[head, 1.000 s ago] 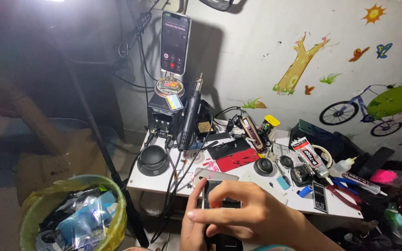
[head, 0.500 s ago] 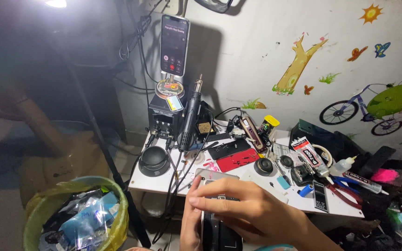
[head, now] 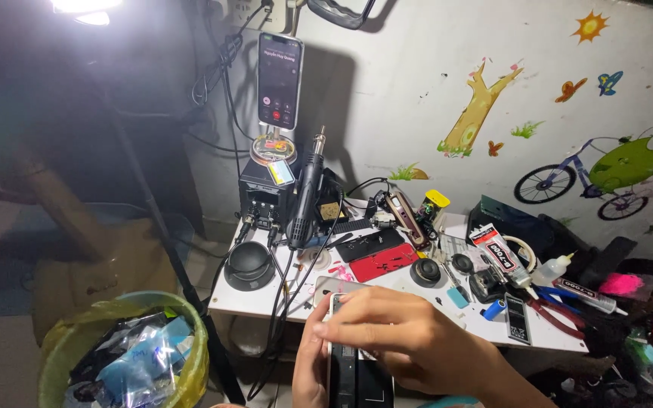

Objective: The person is disassembling a smartphone at a repair bench, using a screwdriver to remove screws and prying off the back cover to inspect the internal hardware.

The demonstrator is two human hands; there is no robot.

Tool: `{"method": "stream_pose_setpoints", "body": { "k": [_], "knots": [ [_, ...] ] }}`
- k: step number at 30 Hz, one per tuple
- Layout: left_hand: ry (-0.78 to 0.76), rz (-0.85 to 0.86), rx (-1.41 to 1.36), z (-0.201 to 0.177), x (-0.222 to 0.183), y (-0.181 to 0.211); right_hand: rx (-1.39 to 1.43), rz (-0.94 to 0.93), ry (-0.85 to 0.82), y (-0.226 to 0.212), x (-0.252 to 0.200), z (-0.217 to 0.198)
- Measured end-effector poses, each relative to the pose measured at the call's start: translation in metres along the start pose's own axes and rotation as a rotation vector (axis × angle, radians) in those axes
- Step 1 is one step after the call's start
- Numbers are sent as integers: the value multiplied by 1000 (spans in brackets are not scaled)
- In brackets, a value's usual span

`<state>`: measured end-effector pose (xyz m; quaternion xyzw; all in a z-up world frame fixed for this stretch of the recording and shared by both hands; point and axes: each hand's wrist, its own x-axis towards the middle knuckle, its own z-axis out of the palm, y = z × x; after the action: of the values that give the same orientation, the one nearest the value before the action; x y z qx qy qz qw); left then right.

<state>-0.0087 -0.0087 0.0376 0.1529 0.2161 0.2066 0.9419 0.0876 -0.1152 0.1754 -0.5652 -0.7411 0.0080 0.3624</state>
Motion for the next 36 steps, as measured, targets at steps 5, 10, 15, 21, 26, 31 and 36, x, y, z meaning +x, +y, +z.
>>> {"method": "stream_pose_setpoints", "body": {
  "k": [5, 10, 15, 21, 26, 31, 36],
  "knots": [
    [135, -75, 12, 20, -13, 10, -138, -6, 168, 2, -1, 7],
    [-122, 123, 23, -36, 22, -21, -25, 4, -27, -14, 10, -5],
    [101, 139, 74, 45, -33, 10, -84, 18, 126, -4, -2, 9],
    [42, 152, -79, -25, 17, -28, 29, 56, 0, -23, 16, -5],
    [51, 238, 199, 6, -10, -10, 140, 27, 3, -15, 11, 0],
    [-246, 401, 416, -22, 4, -14, 21, 67, 148, -9, 1, 4],
    [-192, 337, 370, -26, 3, -18, 134, 62, -29, -37, 8, -21]
  ]
}}
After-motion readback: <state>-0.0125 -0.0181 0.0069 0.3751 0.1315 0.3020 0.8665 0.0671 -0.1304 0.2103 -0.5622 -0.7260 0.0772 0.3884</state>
